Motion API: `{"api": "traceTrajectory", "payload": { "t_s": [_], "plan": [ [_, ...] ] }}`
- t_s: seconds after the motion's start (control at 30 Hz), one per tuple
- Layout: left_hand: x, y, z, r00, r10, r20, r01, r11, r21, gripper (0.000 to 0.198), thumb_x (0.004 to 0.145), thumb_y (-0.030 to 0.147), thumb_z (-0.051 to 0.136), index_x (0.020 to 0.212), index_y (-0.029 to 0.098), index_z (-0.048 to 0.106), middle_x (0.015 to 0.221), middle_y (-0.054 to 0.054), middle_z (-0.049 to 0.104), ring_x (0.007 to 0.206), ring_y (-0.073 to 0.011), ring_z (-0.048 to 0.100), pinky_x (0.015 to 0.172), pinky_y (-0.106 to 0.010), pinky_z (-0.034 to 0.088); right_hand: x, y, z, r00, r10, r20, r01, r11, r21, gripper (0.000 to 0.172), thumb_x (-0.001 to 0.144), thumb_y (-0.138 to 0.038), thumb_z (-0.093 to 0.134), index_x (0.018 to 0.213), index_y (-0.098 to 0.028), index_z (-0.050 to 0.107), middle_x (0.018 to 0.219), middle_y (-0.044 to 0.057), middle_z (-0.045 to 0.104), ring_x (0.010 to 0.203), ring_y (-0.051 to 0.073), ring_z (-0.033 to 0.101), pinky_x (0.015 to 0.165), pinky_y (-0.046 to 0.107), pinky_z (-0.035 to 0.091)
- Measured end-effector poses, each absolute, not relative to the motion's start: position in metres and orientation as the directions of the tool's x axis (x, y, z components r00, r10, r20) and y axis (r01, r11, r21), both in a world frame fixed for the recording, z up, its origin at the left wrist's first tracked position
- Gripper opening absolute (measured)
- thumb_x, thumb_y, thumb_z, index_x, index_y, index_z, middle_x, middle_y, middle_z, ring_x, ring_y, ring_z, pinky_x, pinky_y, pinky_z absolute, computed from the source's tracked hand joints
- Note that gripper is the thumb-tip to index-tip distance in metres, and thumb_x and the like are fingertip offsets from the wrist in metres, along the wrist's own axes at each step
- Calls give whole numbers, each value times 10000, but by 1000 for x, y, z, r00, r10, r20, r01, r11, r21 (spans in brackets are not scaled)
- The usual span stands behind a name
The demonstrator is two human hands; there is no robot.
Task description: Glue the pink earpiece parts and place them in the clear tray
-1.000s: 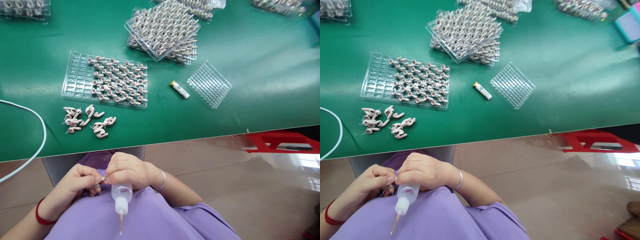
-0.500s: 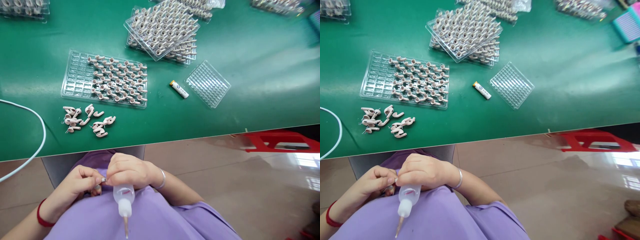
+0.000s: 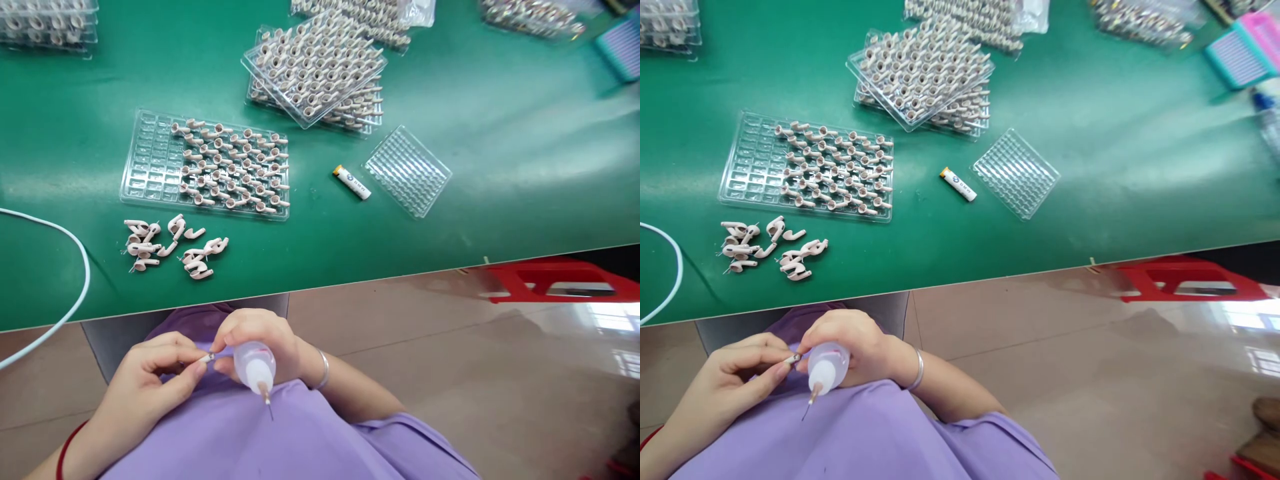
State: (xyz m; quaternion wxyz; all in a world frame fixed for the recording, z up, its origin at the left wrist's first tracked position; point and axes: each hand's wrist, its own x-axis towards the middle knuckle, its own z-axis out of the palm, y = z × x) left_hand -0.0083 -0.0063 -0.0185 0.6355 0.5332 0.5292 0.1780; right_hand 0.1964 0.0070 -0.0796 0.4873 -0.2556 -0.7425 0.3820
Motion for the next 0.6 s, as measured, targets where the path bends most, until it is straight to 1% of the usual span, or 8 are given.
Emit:
{"api": "traceTrajectory", "payload": {
  "t_s": [0.13, 0.23, 0.37, 0.43, 0.6],
  "plan": [
    [-7, -5, -15, 364, 818, -446, 351, 323, 879, 186, 810, 380, 660, 882, 299, 811, 748, -56, 706, 673, -182, 636, 586, -233, 469, 193, 8, -75, -361, 775, 519, -28, 547, -837, 283, 861, -275, 673, 1041, -222, 461, 801, 8, 712, 688, 103, 689, 635, 211, 576],
    [-7, -6, -13, 358, 828, -431, 350, 309, 884, 174, 812, 369, 668, 901, 313, 807, 757, -49, 703, 674, -173, 641, 591, -222, 474, 191, 9, -72, -318, 790, 525, -86, 527, -845, 259, 844, -242, 688, 1009, -209, 491, 767, 14, 704, 659, 101, 671, 620, 203, 573],
    [-6, -5, -13, 348, 847, -401, 352, 278, 894, 160, 809, 357, 681, 902, 321, 806, 749, -43, 692, 663, -164, 637, 574, -210, 470, 189, 8, -70, -291, 823, 488, -106, 479, -871, 230, 832, -214, 687, 979, -207, 509, 739, 11, 691, 635, 102, 661, 602, 201, 565],
    [-6, -5, -13, 349, 853, -388, 353, 264, 898, 158, 809, 350, 682, 902, 321, 806, 749, -42, 691, 658, -160, 634, 567, -205, 469, 188, 7, -70, -288, 837, 465, -121, 449, -885, 234, 825, -208, 690, 978, -207, 513, 744, 12, 690, 640, 104, 661, 610, 205, 564],
    [-7, -5, -12, 363, 858, -365, 347, 239, 907, 162, 818, 331, 673, 912, 312, 804, 761, -40, 696, 668, -155, 641, 581, -198, 479, 188, 6, -72, -280, 844, 457, -177, 422, -889, 315, 774, -139, 722, 1008, -213, 524, 786, 16, 699, 684, 111, 664, 653, 220, 559]
  ]
}}
